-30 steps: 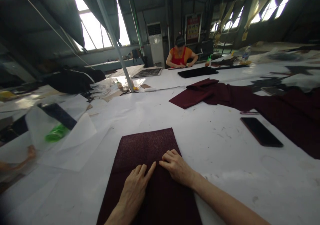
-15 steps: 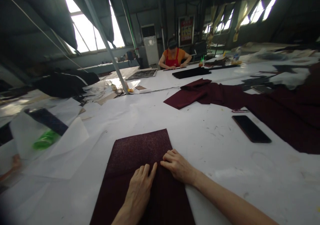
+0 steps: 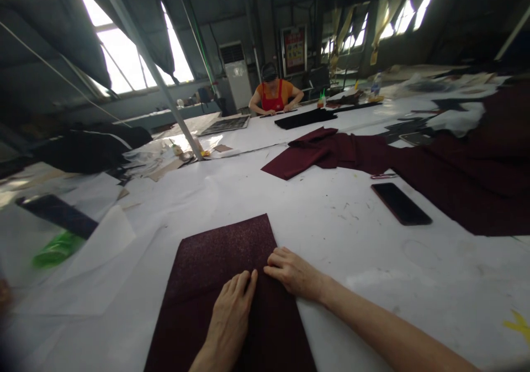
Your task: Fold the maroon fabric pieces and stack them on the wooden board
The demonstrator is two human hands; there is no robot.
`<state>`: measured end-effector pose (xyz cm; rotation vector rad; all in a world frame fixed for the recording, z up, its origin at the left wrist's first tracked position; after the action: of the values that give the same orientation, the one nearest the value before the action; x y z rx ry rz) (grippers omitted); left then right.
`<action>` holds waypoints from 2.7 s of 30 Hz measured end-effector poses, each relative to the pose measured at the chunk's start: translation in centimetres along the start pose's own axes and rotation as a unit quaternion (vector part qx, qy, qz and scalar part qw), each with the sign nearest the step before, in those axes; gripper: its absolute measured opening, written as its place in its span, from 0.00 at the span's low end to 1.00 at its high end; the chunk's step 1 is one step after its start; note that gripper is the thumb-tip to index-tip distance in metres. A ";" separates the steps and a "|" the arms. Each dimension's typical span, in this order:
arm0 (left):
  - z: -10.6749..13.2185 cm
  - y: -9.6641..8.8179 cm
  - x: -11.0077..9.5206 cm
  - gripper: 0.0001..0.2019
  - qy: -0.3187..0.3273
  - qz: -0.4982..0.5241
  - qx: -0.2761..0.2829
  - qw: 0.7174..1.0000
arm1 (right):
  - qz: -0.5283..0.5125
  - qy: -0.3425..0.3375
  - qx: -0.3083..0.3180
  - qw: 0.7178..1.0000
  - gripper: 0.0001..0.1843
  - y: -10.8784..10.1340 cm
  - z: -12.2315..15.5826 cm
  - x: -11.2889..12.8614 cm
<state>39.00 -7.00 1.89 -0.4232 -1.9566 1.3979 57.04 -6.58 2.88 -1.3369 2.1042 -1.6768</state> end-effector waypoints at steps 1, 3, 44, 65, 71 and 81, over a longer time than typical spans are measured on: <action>0.0 0.0 0.0 0.28 0.004 -0.001 -0.004 1.000 | 0.003 -0.001 0.003 1.000 0.15 -0.1 0.1 0.0; -0.1 0.0 -0.1 0.28 0.009 -0.005 0.000 1.000 | 0.009 -0.002 0.009 1.000 0.14 -0.2 0.2 0.0; 13.0 0.5 14.2 0.20 -0.203 0.069 -0.013 0.977 | 0.204 0.048 -0.154 0.966 0.14 3.7 1.3 2.6; 15.6 1.9 14.5 0.38 -0.303 0.217 -0.098 0.923 | -0.030 0.148 0.102 0.983 0.05 11.8 -21.2 12.3; 15.5 1.8 14.7 0.40 -0.301 0.238 -0.109 0.917 | -0.005 0.147 0.126 0.981 0.07 12.3 -21.7 12.2; 15.8 1.4 14.8 0.42 -0.302 0.271 -0.135 0.904 | 0.024 0.162 0.138 0.977 0.09 12.2 -21.8 12.0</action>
<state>17.38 -8.41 2.66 -0.7809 -2.7008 1.7491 30.41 0.55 5.52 -0.9781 1.9357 -2.1944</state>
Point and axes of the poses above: each hand's wrist, its own z-axis away from the middle knuckle, its own y-axis out of the palm, x = y × z, the point moved 3 cm from there along -z, towards the middle knuckle, and after that the axes turned 9 degrees about -z, right-handed, at the moved point
